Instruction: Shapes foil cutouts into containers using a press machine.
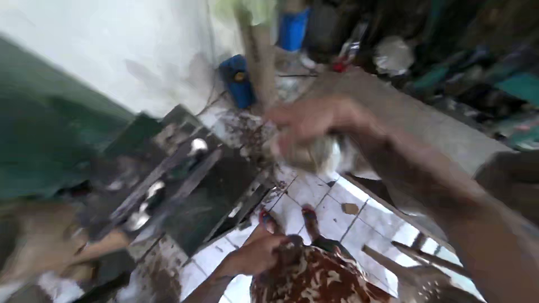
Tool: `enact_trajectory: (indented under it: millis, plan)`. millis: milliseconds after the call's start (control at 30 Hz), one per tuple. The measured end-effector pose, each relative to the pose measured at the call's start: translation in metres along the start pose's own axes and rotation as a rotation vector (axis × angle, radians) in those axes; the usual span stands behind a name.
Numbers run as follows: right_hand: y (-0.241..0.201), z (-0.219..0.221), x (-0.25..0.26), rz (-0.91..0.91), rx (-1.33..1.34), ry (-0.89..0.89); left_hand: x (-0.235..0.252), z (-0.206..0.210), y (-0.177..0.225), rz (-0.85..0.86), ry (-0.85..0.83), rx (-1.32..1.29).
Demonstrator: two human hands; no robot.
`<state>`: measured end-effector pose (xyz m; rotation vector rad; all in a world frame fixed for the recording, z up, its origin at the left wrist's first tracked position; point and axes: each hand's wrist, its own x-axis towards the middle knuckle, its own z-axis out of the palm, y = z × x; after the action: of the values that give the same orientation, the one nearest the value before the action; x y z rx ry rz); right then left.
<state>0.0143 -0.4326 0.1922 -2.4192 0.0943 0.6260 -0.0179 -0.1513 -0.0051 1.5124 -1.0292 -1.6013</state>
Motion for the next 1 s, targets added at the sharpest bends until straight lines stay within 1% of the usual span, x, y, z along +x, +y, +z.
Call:
enact_trajectory:
  millis: [33,67,100,133,167,200,233,300,333,367,400,467,567,667,700,733,800,833,900,933,967,1000]
  plan:
    - [0.072,0.045,-0.014,-0.176,0.014,0.055,0.022,-0.010,0.005,-0.004,0.067,0.025]
    - [0.125,0.088,-0.032,-0.219,0.054,0.051,0.047,-0.023,0.013,-0.038,0.131,0.087]
    - [0.167,0.126,-0.051,-0.159,0.060,-0.029,0.076,-0.037,0.027,-0.067,0.188,0.197]
    - [0.200,0.162,-0.070,-0.043,0.090,-0.098,0.108,-0.051,0.043,-0.109,0.216,0.323]
    - [0.224,0.196,-0.087,0.110,0.135,-0.125,0.142,-0.062,0.059,-0.152,0.223,0.452]
    - [0.245,0.229,-0.101,0.259,0.183,-0.108,0.178,-0.071,0.075,-0.178,0.213,0.580]
    - [0.270,0.268,-0.109,0.370,0.192,-0.059,0.213,-0.080,0.087,-0.181,0.180,0.705]
    - [0.328,0.360,-0.120,0.498,0.142,0.142,0.280,-0.098,0.098,-0.113,0.066,0.926]
    - [0.347,0.387,-0.121,0.561,0.139,0.149,0.309,-0.105,0.102,-0.055,0.012,1.014]
    - [0.361,0.400,-0.120,0.598,0.140,0.120,0.332,-0.112,0.105,-0.004,-0.048,1.095]
    - [0.369,0.404,-0.117,0.606,0.149,0.083,0.351,-0.119,0.107,0.043,-0.106,1.157]
    - [0.375,0.402,-0.114,0.600,0.194,0.032,0.378,-0.129,0.106,0.074,-0.208,1.239]
    - [0.384,0.401,-0.116,0.672,0.271,0.049,0.399,-0.140,0.097,0.077,-0.305,1.260]
    - [0.376,0.402,-0.117,0.667,0.277,0.068,0.393,-0.141,0.091,-0.035,-0.373,1.277]
    - [0.376,0.400,-0.117,0.667,0.260,0.079,0.392,-0.142,0.090,-0.038,-0.386,1.291]
    - [0.373,0.397,-0.117,0.672,0.257,0.092,0.393,-0.143,0.088,-0.005,-0.390,1.286]
    - [0.361,0.393,-0.118,0.704,0.324,0.136,0.394,-0.144,0.083,0.054,-0.376,1.235]
    - [0.351,0.389,-0.121,0.727,0.415,0.187,0.395,-0.142,0.085,0.065,-0.345,1.199]
    - [0.317,0.359,-0.138,0.718,0.632,0.344,0.397,-0.135,0.094,0.069,-0.239,1.108]
    - [0.295,0.335,-0.152,0.662,0.708,0.475,0.398,-0.132,0.097,0.053,-0.186,1.079]
    - [0.271,0.310,-0.167,0.595,0.725,0.645,0.400,-0.132,0.098,0.034,-0.147,1.062]
    - [0.250,0.287,-0.180,0.544,0.648,0.840,0.402,-0.132,0.096,0.018,-0.122,1.067]
